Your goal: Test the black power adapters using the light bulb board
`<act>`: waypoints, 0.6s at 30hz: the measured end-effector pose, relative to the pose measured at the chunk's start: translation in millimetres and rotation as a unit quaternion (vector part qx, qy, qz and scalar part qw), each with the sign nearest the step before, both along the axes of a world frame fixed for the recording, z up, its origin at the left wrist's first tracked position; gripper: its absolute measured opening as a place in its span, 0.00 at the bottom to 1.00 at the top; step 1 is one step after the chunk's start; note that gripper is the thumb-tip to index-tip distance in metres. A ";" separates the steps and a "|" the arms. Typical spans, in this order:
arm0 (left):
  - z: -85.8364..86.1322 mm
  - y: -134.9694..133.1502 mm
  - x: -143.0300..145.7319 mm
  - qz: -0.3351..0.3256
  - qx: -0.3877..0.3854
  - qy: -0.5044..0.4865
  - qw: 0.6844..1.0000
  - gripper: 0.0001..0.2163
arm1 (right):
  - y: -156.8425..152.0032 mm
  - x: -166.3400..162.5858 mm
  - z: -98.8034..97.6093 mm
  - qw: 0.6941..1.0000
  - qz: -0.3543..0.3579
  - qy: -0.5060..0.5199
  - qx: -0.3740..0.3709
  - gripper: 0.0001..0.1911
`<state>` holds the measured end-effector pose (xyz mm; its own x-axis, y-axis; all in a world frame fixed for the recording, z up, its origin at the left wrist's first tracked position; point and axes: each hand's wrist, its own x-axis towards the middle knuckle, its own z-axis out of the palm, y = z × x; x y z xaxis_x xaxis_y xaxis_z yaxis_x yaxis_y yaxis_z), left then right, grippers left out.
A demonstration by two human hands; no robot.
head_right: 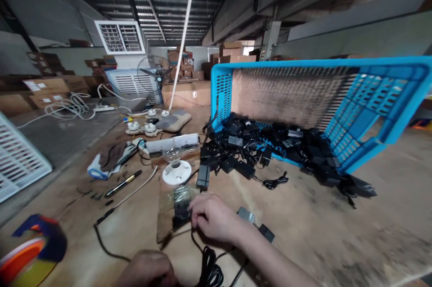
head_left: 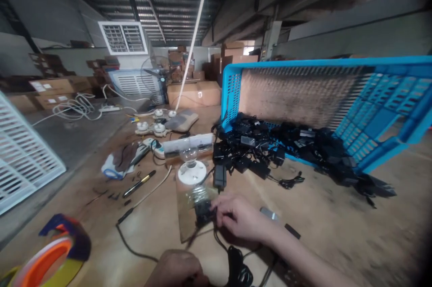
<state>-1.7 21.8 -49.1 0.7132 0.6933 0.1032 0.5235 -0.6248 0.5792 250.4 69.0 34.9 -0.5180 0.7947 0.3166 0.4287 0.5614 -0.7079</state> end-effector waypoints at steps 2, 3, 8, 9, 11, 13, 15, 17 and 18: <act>12.0 -8.5 1.2 0.025 -0.007 -0.003 1.000 0.14 | -9.8 3.6 -5.7 0.997 0.008 -0.075 -0.023 0.15; 18.5 -12.2 1.9 0.039 -0.017 -0.004 0.999 0.12 | -14.6 8.6 -4.7 0.994 0.002 -0.105 -0.029 0.15; 45.3 -19.8 6.5 0.057 -0.078 0.032 0.995 0.06 | -37.9 15.3 15.0 0.986 0.012 -0.164 0.002 0.15; 48.8 -19.3 7.6 0.052 -0.094 0.034 0.994 0.06 | -41.3 10.2 15.6 0.984 0.024 -0.175 0.014 0.16; 53.6 -17.3 9.4 0.028 -0.128 0.016 0.991 0.07 | -44.1 -1.6 10.6 0.974 0.056 -0.216 0.034 0.13; 55.2 -15.2 10.2 0.004 -0.145 -0.011 0.989 0.09 | -42.0 -9.3 1.8 0.962 0.085 -0.253 0.054 0.08; 53.6 -14.0 9.6 -0.007 -0.145 -0.026 0.989 0.09 | -37.9 -10.3 -4.2 0.961 0.093 -0.253 0.057 0.09; 49.8 -13.7 7.7 0.016 -0.158 -0.056 0.986 0.07 | -35.5 -8.3 -4.0 0.977 0.069 -0.197 0.035 0.08; 47.6 -13.6 6.3 0.036 -0.169 -0.089 0.981 0.05 | -35.7 -7.9 -2.2 0.987 0.043 -0.151 0.018 0.08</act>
